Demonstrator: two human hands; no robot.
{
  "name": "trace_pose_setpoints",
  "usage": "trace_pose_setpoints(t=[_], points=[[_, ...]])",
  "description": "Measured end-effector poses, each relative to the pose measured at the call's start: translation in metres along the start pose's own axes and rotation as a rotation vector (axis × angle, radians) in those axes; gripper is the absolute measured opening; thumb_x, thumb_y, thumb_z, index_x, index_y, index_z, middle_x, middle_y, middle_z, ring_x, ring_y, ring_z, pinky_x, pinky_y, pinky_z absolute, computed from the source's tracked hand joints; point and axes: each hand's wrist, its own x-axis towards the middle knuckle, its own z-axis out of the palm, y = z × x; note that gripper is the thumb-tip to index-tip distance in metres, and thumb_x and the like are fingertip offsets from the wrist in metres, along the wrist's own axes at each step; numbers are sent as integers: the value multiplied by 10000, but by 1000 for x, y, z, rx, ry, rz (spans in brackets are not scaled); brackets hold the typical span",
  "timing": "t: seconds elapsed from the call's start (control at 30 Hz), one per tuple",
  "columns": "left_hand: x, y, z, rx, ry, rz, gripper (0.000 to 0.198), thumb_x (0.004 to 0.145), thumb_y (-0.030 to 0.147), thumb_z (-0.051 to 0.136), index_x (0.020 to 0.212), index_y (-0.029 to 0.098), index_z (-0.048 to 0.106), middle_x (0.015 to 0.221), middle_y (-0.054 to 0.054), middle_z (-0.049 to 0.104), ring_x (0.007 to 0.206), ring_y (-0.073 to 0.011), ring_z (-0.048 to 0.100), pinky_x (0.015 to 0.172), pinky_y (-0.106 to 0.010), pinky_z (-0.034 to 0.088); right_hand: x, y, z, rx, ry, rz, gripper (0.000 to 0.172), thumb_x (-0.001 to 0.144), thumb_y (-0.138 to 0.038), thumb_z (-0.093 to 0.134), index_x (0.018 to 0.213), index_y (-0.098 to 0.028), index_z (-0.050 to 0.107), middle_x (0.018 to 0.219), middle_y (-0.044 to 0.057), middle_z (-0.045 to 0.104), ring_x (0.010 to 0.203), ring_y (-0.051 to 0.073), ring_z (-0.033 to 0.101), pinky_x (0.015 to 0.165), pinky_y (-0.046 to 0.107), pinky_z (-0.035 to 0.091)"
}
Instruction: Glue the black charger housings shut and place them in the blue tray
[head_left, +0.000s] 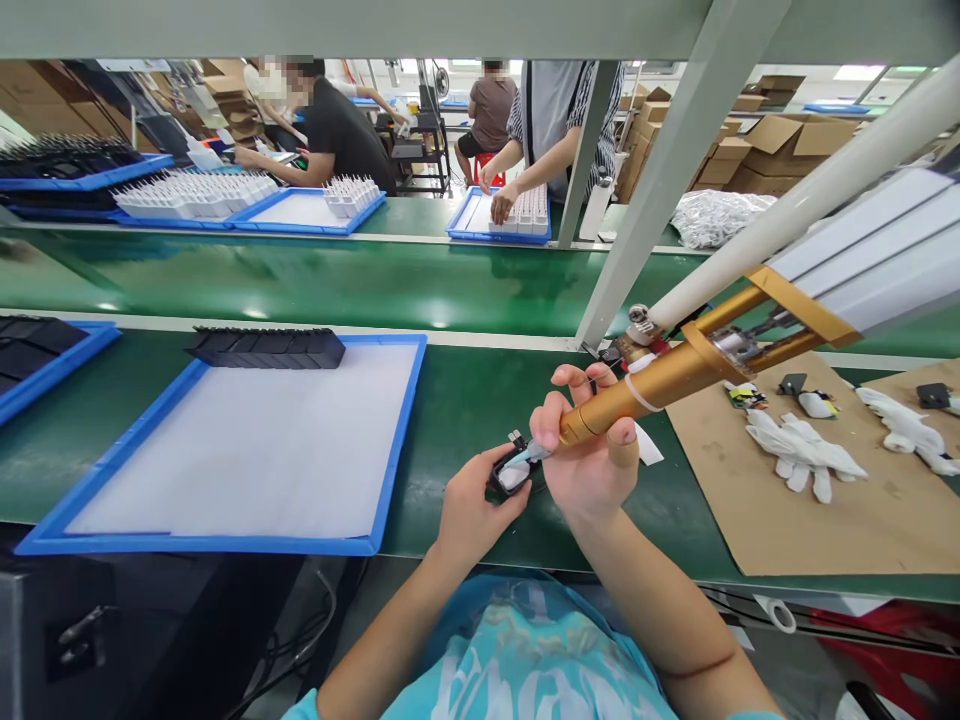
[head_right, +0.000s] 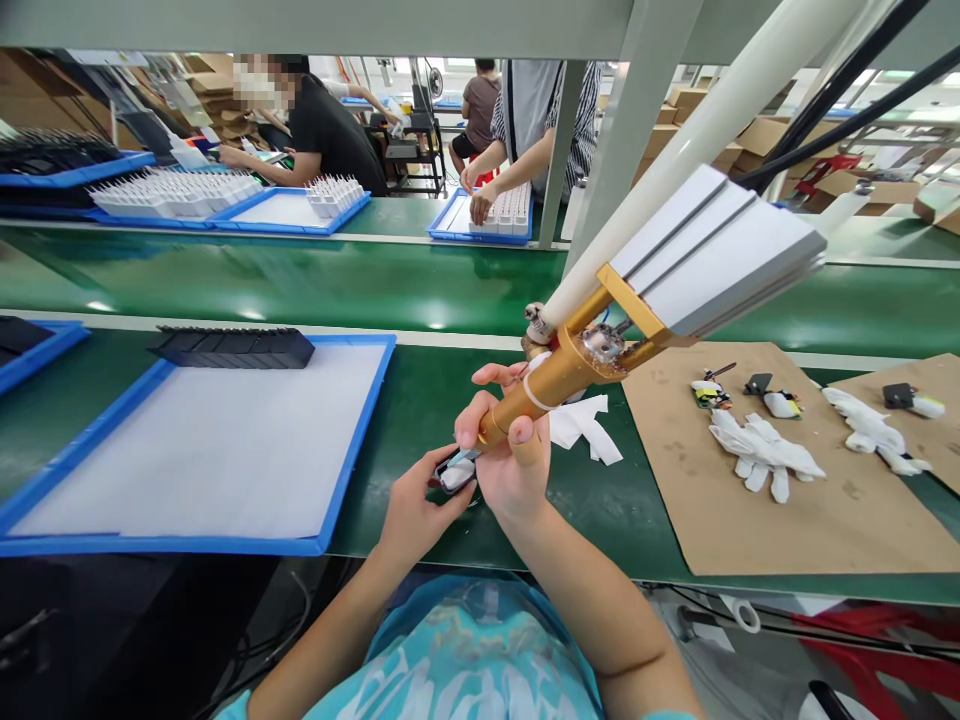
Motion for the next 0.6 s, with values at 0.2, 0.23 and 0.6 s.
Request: trace_pose_setpoints(t=[0.2, 0.23, 0.6], points=[[5, 7, 4, -48, 53, 109, 370, 796, 265, 666, 1152, 198, 594, 1010, -44, 725, 840, -167, 688, 705, -258, 560, -3, -1, 1, 36, -51, -15, 331, 758, -548, 646, 906, -282, 516, 977, -29, 549, 462, 57, 457, 450, 260, 344], [5, 7, 5, -48, 56, 119, 369, 801, 270, 663, 1156, 196, 592, 1012, -46, 725, 842, -168, 688, 711, -261, 560, -3, -1, 1, 36, -54, -17, 324, 761, -544, 645, 880, -276, 509, 974, -30, 548, 461, 55, 455, 450, 259, 342], [8, -3, -1, 64, -87, -7, 364, 813, 314, 650, 1158, 223, 580, 972, -22, 734, 794, -177, 693, 729, -277, 544, 2, -1, -5, 24, -30, -19, 427, 731, -651, 574, 981, -309, 521, 960, -19, 540, 438, 74, 455, 441, 283, 366]])
